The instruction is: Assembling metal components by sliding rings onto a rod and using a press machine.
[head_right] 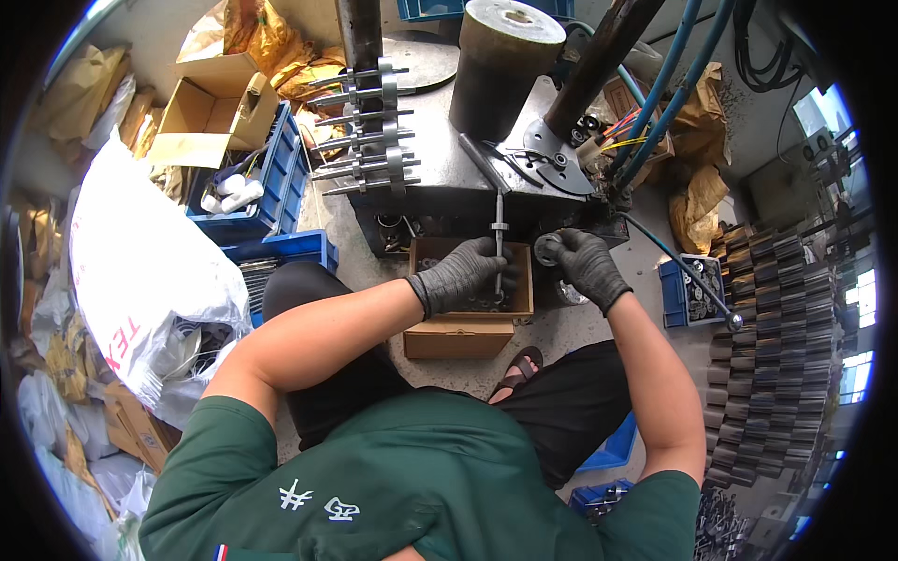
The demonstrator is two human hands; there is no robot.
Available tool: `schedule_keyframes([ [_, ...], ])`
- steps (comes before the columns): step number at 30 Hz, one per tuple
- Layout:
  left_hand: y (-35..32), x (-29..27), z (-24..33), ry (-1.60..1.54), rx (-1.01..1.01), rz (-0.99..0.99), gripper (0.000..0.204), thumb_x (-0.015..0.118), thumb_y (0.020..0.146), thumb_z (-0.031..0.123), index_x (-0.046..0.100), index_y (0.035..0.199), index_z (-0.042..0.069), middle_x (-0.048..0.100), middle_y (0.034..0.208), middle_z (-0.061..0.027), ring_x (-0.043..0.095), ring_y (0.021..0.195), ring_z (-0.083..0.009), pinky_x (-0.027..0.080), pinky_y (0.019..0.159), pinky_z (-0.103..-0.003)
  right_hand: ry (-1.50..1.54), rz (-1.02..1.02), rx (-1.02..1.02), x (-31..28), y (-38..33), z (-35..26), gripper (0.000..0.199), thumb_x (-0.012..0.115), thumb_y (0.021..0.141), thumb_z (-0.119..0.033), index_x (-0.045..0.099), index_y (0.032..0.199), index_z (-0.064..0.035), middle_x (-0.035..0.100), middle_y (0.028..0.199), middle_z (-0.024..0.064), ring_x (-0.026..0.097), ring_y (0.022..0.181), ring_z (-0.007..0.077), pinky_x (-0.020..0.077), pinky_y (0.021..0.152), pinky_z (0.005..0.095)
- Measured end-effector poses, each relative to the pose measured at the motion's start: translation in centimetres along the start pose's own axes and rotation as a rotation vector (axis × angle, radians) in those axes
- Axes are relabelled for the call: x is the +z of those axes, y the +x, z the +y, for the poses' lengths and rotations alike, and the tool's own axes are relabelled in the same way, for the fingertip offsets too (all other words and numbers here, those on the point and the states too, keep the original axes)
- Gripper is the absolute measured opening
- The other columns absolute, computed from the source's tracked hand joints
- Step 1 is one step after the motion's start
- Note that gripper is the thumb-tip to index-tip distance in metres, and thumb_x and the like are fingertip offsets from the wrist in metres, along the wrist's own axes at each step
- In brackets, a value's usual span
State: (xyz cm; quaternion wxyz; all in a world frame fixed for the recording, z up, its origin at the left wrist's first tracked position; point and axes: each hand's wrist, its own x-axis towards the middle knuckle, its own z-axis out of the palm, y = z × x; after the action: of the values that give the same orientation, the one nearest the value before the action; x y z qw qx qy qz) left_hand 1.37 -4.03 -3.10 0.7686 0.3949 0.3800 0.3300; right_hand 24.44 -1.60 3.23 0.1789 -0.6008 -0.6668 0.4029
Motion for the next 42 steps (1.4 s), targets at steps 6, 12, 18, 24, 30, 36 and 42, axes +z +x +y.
schedule_keyframes([
  [6,2.8,1.2,-1.9,-0.053,-0.162,-0.028,0.024,0.053,0.102,0.008,0.053,0.125,0.003,0.071,0.100,-0.0137,0.073,0.084,-0.0225,0.063,0.069,-0.038,0.074,0.155,0.101,-9.6,-2.6,-3.1,0.044,0.067,0.098,-0.038,0.067,0.124,-0.0018,0.070,0.091,0.0034,0.059,0.067,0.0073,0.0472,0.057,0.0223],
  [12,4.3,1.5,-2.0,-0.155,-0.097,0.053,0.018,0.054,0.100,0.006,0.053,0.118,0.003,0.068,0.099,-0.0151,0.072,0.081,-0.0261,0.063,0.070,-0.039,0.203,0.180,0.039,-11.4,-0.6,-6.2,0.042,0.074,0.094,-0.030,0.067,0.123,-0.0014,0.070,0.092,0.0017,0.059,0.067,0.0059,0.0483,0.058,0.0203],
  [18,3.7,2.0,-0.9,-0.252,-0.019,0.155,0.014,0.052,0.102,0.009,0.051,0.115,0.003,0.066,0.096,-0.0134,0.072,0.080,-0.0253,0.063,0.069,-0.038,0.283,0.337,-0.162,-11.5,2.2,-12.9,0.041,0.076,0.092,-0.023,0.065,0.125,-0.0012,0.072,0.099,0.0034,0.065,0.073,0.0085,0.0531,0.063,0.0212],
  [24,4.5,1.0,0.3,-0.257,0.048,0.218,0.014,0.052,0.102,0.012,0.051,0.114,0.005,0.064,0.089,-0.0113,0.069,0.074,-0.0230,0.062,0.065,-0.038,0.339,0.380,-0.353,-12.4,7.9,-18.1,0.029,0.075,0.094,-0.019,0.070,0.117,-0.0016,0.073,0.091,0.0048,0.067,0.071,0.0093,0.0551,0.063,0.0222],
  [30,6.2,-0.4,-0.7,-0.310,0.044,0.230,0.015,0.054,0.100,0.008,0.050,0.114,0.005,0.062,0.086,-0.0124,0.067,0.070,-0.0257,0.060,0.063,-0.040,0.198,0.339,-0.481,-11.5,14.9,-22.7,0.022,0.070,0.096,-0.017,0.074,0.110,0.0001,0.073,0.090,0.0042,0.064,0.073,0.0092,0.0523,0.065,0.0232],
  [36,6.5,-0.2,0.0,-0.412,0.042,0.255,0.025,0.056,0.092,-0.003,0.048,0.115,0.002,0.062,0.085,-0.0172,0.067,0.070,-0.0281,0.060,0.062,-0.041,0.007,0.351,-0.433,-13.8,20.6,-21.5,0.022,0.062,0.095,-0.008,0.073,0.111,0.0029,0.074,0.092,0.0080,0.065,0.074,0.0132,0.0533,0.067,0.0258],
  [42,7.6,-2.5,-1.1,-0.129,0.038,0.339,0.040,0.068,0.083,0.005,0.053,0.119,0.001,0.067,0.099,-0.0198,0.071,0.085,-0.0324,0.062,0.069,-0.045,0.018,0.240,-0.457,-12.5,19.2,-23.0,0.031,0.061,0.089,-0.002,0.069,0.118,0.0059,0.075,0.101,0.0107,0.068,0.086,0.0152,0.0552,0.079,0.0262],
])
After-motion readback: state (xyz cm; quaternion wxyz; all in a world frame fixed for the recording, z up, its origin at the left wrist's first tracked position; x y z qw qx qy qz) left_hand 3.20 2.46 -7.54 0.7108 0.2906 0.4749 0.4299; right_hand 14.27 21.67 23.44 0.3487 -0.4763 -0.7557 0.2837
